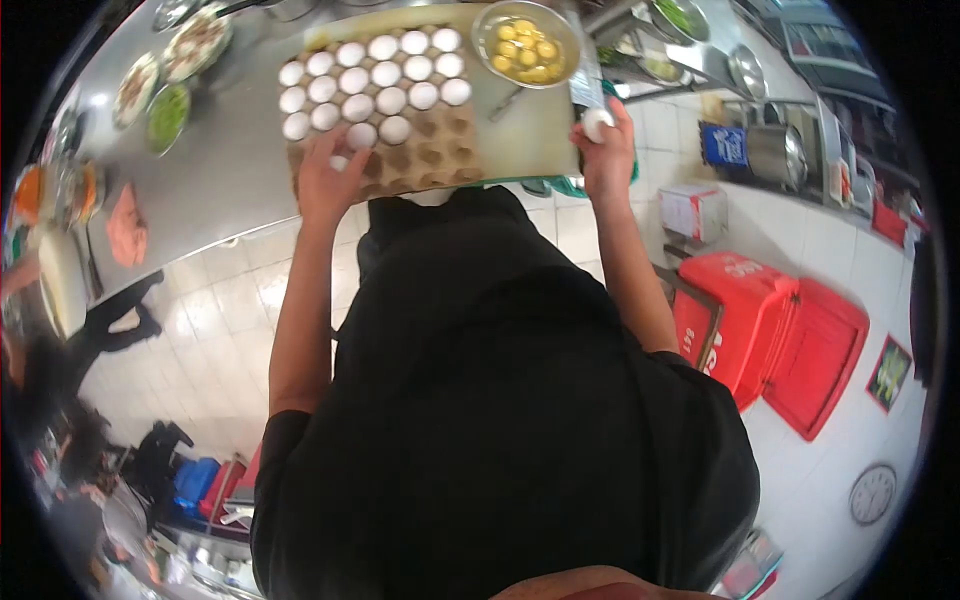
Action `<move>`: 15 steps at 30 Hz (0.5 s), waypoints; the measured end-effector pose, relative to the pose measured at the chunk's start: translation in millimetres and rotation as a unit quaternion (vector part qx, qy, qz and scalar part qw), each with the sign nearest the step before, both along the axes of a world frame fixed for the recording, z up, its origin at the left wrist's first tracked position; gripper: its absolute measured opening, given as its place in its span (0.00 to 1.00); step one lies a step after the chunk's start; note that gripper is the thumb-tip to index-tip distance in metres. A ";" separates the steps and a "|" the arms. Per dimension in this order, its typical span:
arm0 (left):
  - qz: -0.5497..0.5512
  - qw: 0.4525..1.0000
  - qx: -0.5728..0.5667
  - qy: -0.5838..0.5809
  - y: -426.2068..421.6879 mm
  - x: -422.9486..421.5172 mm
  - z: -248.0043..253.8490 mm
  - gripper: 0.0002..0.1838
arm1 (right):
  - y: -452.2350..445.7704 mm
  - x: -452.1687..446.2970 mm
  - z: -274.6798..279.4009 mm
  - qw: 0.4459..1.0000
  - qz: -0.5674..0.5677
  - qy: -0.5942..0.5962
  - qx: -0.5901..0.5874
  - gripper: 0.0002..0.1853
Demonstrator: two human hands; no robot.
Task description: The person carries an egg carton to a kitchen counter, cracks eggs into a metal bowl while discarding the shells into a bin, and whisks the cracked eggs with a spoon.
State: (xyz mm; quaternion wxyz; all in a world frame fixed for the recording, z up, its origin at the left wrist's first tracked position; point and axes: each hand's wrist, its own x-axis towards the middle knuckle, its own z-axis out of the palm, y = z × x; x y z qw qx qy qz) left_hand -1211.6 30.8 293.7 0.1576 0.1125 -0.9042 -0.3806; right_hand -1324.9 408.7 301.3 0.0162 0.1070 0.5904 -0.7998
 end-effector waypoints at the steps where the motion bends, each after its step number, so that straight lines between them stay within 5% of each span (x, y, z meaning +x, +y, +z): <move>1: 0.001 1.000 -0.019 -0.005 2.8 0.4 3.1 0.22 | 26.5 1.5 -8.8 0.997 -0.069 -0.035 0.020 0.26; 3: -0.004 0.998 -0.062 0.001 -2.2 -1.6 -8.4 0.23 | 64.6 13.1 -24.7 0.971 -0.207 -0.103 0.054 0.23; 8: -0.007 0.994 -0.087 -0.059 -5.9 -7.0 -1.5 0.23 | 113.0 40.5 -107.7 0.915 -0.343 -0.209 0.048 0.21; 10: -0.013 0.992 -0.094 -0.080 -10.6 -9.9 -0.4 0.23 | 95.9 47.4 -135.9 0.960 -0.220 -0.162 0.051 0.22; 15: 0.009 0.991 -0.113 -0.066 -9.9 -16.0 -7.0 0.21 | 106.9 34.8 -140.7 0.956 -0.226 -0.149 -0.115 0.24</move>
